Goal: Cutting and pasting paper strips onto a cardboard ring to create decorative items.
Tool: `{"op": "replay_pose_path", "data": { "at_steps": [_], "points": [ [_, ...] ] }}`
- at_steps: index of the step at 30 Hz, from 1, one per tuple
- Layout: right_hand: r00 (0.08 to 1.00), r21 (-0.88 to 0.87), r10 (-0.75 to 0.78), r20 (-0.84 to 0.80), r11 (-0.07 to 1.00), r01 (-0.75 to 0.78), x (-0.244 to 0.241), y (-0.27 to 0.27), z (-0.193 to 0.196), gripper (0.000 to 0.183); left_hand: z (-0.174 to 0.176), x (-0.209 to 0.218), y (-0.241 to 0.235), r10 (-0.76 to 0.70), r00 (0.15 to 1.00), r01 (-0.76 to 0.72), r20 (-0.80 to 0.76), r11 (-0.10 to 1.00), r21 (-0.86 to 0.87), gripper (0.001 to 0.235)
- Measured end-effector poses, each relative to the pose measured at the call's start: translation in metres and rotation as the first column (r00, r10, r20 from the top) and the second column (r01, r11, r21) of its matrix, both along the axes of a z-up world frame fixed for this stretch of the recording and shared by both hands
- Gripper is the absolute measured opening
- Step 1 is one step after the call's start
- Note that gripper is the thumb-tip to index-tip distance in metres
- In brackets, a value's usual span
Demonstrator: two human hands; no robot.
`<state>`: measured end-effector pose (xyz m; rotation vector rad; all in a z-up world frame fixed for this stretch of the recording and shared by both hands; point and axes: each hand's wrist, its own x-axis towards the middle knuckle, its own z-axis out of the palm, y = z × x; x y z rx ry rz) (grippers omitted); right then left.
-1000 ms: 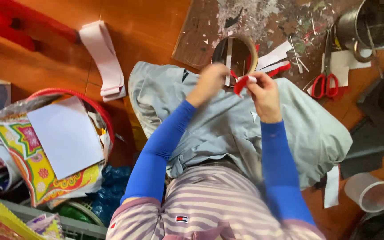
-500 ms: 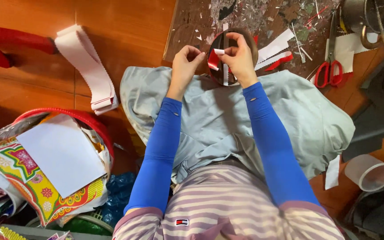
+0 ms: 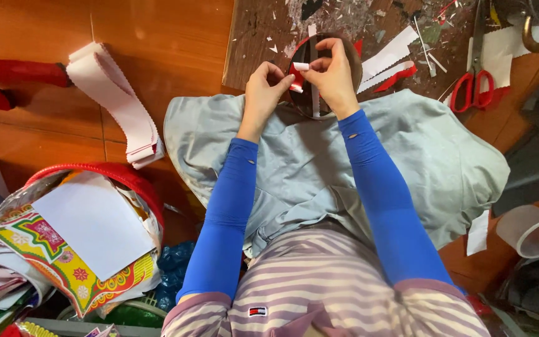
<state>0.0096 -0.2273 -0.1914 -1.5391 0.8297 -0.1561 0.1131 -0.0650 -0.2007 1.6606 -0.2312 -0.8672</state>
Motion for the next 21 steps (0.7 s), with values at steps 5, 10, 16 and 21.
{"op": "replay_pose_path", "data": {
  "at_steps": [5, 10, 16, 21],
  "points": [
    [0.999, 0.015, -0.025, 0.026, 1.0, 0.025, 0.0, 0.003, -0.006, 0.051, -0.002, 0.0, -0.001, -0.007, 0.996, 0.002, 0.087, 0.998, 0.063, 0.025],
    [0.999, -0.023, -0.041, -0.008, 0.999, 0.041, 0.003, 0.004, -0.004, 0.048, 0.004, 0.001, -0.003, 0.008, 0.99, -0.017, 0.139, 0.998, 0.06, 0.026],
    [0.999, 0.019, -0.04, 0.013, 0.999, 0.04, 0.005, 0.007, 0.0, 0.046, 0.009, 0.001, -0.005, 0.038, 0.995, -0.043, 0.088, 0.998, 0.049, 0.023],
    [0.999, -0.003, -0.024, 0.021, 1.0, 0.024, 0.006, 0.006, -0.01, 0.046, 0.013, 0.002, -0.006, 0.03, 0.987, -0.04, 0.158, 0.997, 0.06, 0.021]
  ]
}}
